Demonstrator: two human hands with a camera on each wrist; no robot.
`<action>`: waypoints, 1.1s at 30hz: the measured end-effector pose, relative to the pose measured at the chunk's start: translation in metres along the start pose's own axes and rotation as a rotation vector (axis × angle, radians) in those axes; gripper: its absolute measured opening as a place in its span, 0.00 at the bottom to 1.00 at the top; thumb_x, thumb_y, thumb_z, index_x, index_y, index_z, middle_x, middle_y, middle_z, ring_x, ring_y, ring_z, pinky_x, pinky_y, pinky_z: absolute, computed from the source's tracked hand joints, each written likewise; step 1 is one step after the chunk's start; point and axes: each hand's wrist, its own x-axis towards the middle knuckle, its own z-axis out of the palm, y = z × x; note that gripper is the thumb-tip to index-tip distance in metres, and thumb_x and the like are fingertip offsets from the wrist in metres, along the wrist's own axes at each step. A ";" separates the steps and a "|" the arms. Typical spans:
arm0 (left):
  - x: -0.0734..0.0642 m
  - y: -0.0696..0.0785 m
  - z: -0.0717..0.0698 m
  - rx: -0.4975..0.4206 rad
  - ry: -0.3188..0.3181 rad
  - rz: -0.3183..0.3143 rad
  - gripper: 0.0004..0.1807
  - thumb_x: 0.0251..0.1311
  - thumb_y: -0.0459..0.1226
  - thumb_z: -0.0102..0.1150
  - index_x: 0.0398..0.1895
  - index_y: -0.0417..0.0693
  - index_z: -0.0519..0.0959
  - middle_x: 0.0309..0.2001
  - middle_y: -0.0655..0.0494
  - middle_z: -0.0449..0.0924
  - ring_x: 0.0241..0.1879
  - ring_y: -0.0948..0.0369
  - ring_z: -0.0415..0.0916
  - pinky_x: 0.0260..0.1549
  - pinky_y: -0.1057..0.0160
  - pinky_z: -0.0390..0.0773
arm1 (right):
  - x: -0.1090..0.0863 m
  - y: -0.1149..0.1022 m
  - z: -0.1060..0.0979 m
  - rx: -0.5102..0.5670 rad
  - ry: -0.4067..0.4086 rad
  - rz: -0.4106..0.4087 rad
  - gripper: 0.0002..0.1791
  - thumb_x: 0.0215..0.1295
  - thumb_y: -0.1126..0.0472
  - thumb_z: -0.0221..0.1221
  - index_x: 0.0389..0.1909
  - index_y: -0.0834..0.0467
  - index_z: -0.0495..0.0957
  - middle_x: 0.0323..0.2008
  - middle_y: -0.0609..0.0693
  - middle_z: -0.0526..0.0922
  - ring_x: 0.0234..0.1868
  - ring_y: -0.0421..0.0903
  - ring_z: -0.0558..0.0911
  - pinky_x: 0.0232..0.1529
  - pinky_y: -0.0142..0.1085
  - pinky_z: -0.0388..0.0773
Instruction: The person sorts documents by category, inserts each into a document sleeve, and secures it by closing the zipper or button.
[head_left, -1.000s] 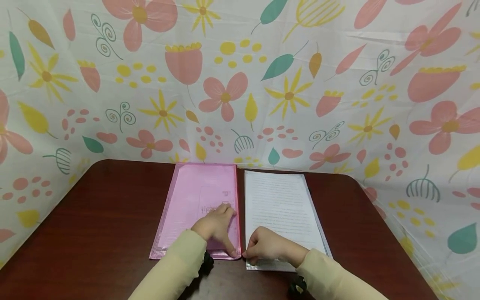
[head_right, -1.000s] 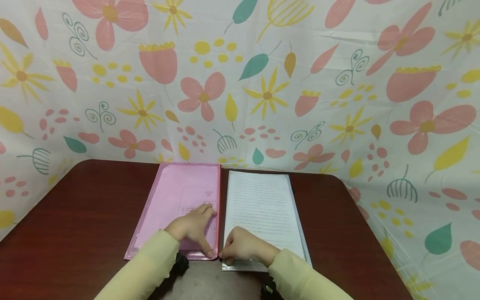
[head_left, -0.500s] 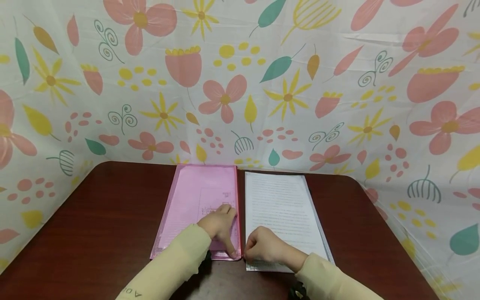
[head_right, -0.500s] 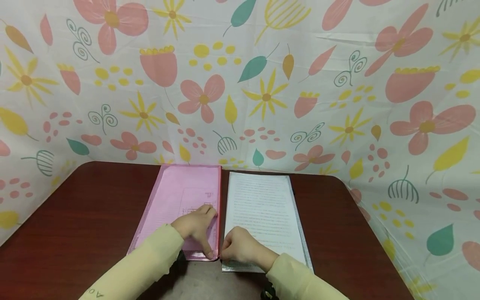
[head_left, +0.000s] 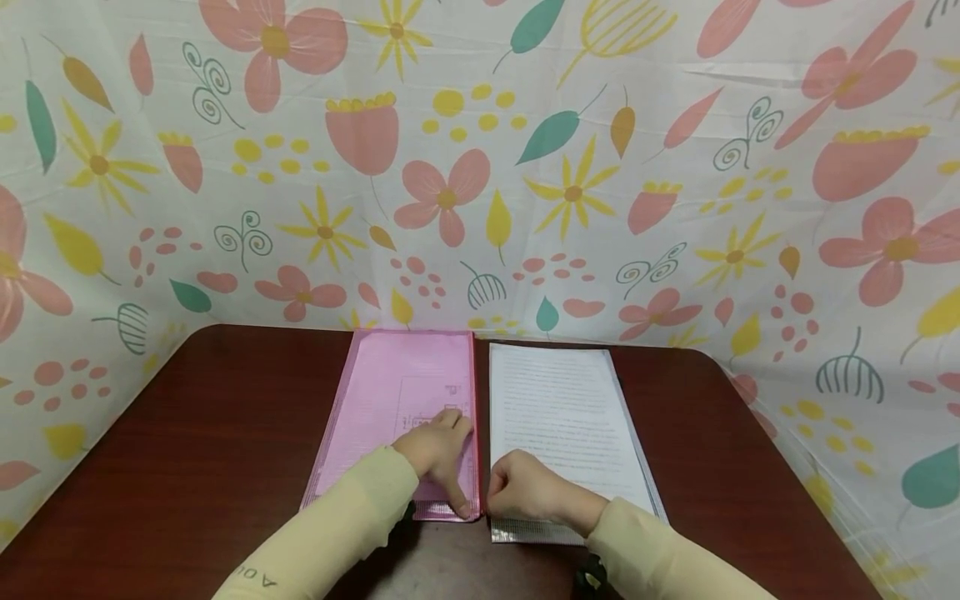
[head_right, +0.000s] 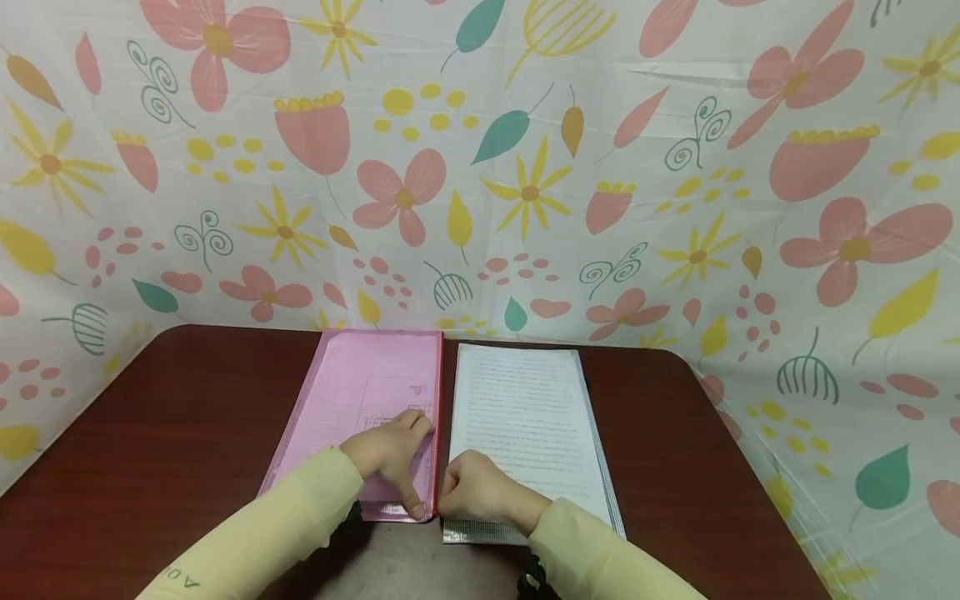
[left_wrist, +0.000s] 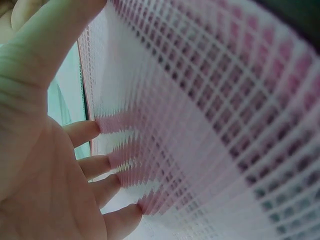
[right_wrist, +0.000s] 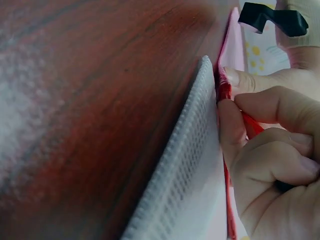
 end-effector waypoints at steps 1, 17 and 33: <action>0.000 0.000 0.000 0.002 0.000 0.000 0.61 0.13 0.63 0.79 0.58 0.47 0.63 0.57 0.51 0.62 0.58 0.57 0.62 0.54 0.61 0.74 | 0.000 0.001 0.000 0.016 0.008 0.007 0.04 0.40 0.71 0.61 0.14 0.62 0.80 0.14 0.45 0.78 0.17 0.35 0.71 0.18 0.27 0.68; -0.003 0.000 -0.002 0.001 0.006 0.010 0.63 0.12 0.63 0.79 0.59 0.47 0.63 0.57 0.50 0.63 0.58 0.57 0.62 0.56 0.60 0.72 | 0.007 0.006 0.005 0.111 0.111 0.039 0.03 0.41 0.73 0.60 0.14 0.66 0.78 0.15 0.44 0.76 0.18 0.36 0.69 0.17 0.27 0.64; -0.004 -0.001 -0.003 0.007 0.006 0.015 0.63 0.13 0.63 0.79 0.59 0.46 0.63 0.57 0.49 0.63 0.59 0.56 0.62 0.58 0.60 0.71 | 0.023 0.007 -0.001 0.116 0.157 0.071 0.02 0.40 0.72 0.60 0.16 0.68 0.78 0.15 0.44 0.75 0.18 0.38 0.66 0.17 0.28 0.59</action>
